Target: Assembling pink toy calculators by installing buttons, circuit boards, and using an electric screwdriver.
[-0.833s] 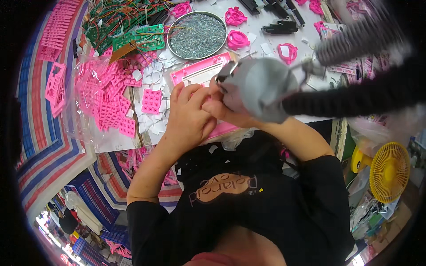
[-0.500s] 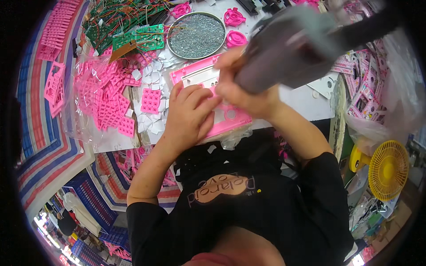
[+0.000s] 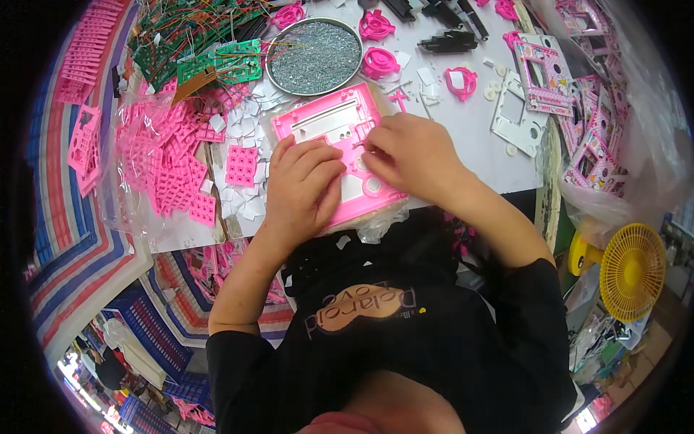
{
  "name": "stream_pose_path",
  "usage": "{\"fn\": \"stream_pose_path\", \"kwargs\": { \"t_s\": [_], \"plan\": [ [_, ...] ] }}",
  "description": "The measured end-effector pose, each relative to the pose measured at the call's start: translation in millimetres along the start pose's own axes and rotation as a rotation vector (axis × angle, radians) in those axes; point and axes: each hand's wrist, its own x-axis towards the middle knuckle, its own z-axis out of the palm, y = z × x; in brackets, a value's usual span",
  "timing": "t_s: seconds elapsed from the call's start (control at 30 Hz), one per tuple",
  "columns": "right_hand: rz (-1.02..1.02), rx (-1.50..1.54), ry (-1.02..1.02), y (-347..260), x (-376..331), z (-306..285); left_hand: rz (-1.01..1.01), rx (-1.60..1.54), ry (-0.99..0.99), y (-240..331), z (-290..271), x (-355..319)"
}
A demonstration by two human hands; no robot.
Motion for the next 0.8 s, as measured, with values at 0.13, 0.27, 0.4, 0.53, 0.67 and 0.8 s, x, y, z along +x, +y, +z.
{"fn": "stream_pose_path", "kwargs": {
  "t_s": [0.13,0.27,0.4,0.53,0.67,0.8],
  "plan": [
    [-0.071,-0.132,-0.076,-7.5,6.9,3.5,0.001,-0.006,0.009,0.5,-0.2,0.9],
    [-0.039,-0.074,-0.068,-5.7,9.7,5.0,0.000,-0.006,0.016,1.2,-0.1,1.6],
    [0.122,0.175,-0.123,-3.8,9.9,-4.1,-0.004,0.003,0.005,0.6,0.4,1.2],
    [0.289,0.418,-0.097,1.8,9.2,-17.1,-0.012,0.001,-0.003,1.6,-0.2,2.0],
    [0.317,0.259,-0.100,-4.4,17.7,-27.4,-0.024,-0.008,-0.001,1.3,-0.1,1.0],
    [0.151,0.047,-0.174,-8.9,13.5,-9.4,-0.024,-0.024,0.006,0.6,1.8,0.9]
  ]
}}
